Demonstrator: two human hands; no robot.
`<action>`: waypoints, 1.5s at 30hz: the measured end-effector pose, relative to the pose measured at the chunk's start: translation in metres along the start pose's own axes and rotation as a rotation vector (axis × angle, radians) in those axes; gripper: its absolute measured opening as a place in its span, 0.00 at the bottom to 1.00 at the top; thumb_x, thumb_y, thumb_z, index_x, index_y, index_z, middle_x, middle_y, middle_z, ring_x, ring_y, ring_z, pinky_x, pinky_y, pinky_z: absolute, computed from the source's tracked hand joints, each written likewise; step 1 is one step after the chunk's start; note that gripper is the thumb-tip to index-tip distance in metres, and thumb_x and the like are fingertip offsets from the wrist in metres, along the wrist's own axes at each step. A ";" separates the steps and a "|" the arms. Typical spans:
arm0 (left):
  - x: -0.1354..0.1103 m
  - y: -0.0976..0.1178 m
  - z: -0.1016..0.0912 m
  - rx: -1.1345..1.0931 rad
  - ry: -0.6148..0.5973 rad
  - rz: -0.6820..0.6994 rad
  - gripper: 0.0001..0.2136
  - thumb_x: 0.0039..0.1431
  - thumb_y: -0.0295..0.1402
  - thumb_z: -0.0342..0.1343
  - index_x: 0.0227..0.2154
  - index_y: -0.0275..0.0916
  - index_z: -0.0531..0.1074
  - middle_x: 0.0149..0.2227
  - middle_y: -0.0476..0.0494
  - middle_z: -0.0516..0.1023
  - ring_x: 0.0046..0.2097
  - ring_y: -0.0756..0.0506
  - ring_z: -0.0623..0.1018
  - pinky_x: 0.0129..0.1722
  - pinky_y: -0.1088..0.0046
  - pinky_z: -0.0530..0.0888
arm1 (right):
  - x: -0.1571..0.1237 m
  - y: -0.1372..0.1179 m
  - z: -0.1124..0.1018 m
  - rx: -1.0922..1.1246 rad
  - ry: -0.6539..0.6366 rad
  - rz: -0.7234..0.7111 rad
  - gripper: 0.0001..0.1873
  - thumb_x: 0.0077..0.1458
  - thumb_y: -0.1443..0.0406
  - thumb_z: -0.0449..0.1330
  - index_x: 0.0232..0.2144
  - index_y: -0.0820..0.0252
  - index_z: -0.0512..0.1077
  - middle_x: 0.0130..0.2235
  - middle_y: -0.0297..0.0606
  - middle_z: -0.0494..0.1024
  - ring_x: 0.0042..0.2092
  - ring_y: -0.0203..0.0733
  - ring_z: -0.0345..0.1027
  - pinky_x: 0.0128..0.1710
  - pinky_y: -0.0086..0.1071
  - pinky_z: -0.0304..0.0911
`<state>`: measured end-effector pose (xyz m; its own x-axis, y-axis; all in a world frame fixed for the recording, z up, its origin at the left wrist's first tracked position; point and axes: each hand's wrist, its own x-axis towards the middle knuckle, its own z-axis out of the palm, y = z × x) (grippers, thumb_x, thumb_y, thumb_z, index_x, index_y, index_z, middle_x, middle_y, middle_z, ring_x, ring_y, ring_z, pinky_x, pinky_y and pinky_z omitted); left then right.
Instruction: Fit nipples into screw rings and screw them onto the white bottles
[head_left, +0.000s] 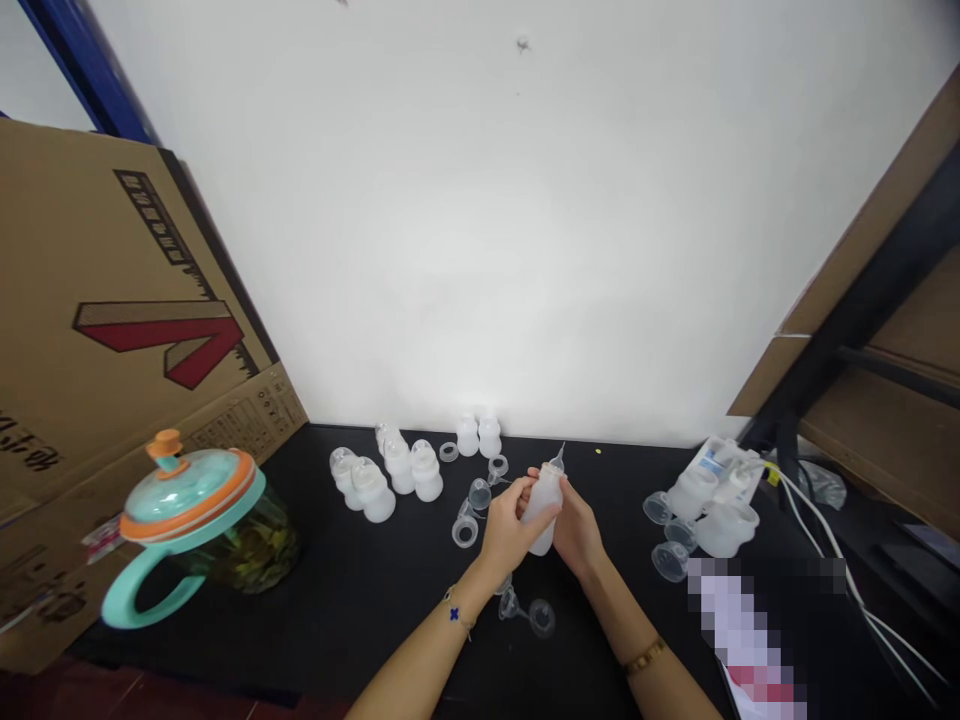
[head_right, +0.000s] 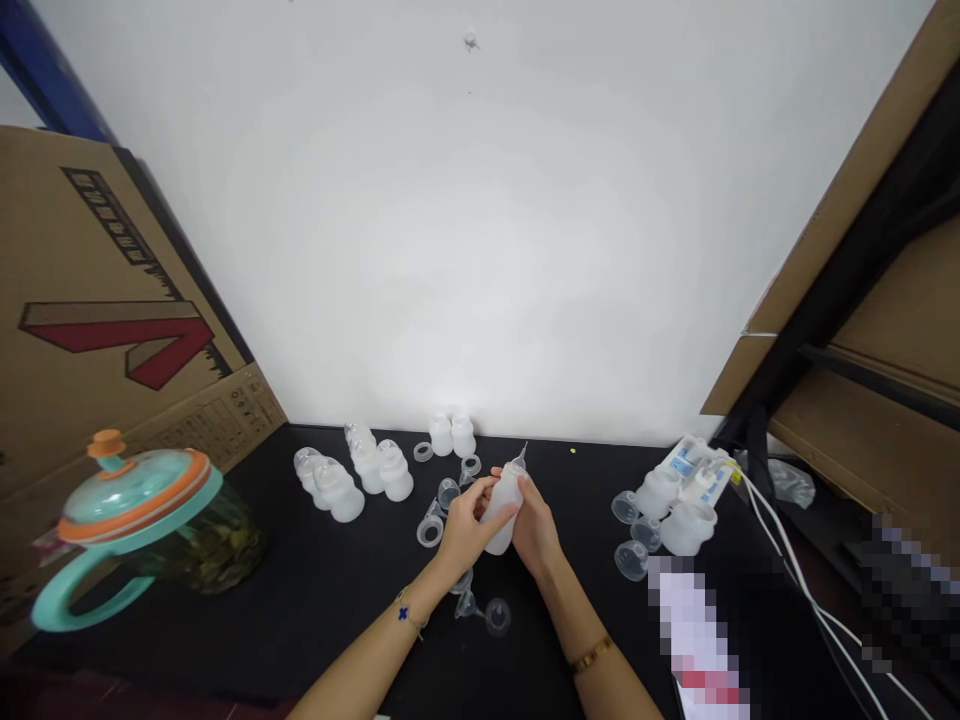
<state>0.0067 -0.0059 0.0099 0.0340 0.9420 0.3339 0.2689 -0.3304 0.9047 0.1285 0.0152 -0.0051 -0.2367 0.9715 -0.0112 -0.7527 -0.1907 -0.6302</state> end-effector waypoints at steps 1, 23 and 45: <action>0.000 0.001 0.000 0.007 0.003 0.001 0.17 0.54 0.41 0.64 0.43 0.38 0.75 0.35 0.46 0.81 0.33 0.47 0.76 0.32 0.75 0.71 | 0.000 0.000 0.000 -0.011 -0.009 0.005 0.19 0.51 0.52 0.68 0.41 0.55 0.78 0.43 0.42 0.83 0.52 0.56 0.73 0.55 0.51 0.64; -0.001 -0.002 0.000 -0.053 -0.018 0.006 0.18 0.55 0.42 0.64 0.44 0.36 0.75 0.32 0.46 0.78 0.29 0.50 0.73 0.29 0.76 0.69 | -0.005 -0.004 0.009 0.020 -0.024 0.019 0.17 0.50 0.54 0.69 0.40 0.56 0.78 0.42 0.41 0.83 0.50 0.55 0.74 0.54 0.49 0.64; -0.002 0.000 0.000 -0.016 -0.005 0.030 0.17 0.55 0.41 0.63 0.44 0.36 0.75 0.34 0.45 0.80 0.31 0.48 0.76 0.32 0.75 0.72 | -0.003 -0.003 0.008 0.048 0.012 0.024 0.17 0.49 0.53 0.68 0.39 0.55 0.78 0.43 0.41 0.83 0.52 0.57 0.73 0.54 0.51 0.64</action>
<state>0.0064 -0.0080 0.0095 0.0471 0.9320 0.3595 0.2520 -0.3594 0.8985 0.1261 0.0117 0.0029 -0.2477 0.9682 -0.0348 -0.7754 -0.2197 -0.5920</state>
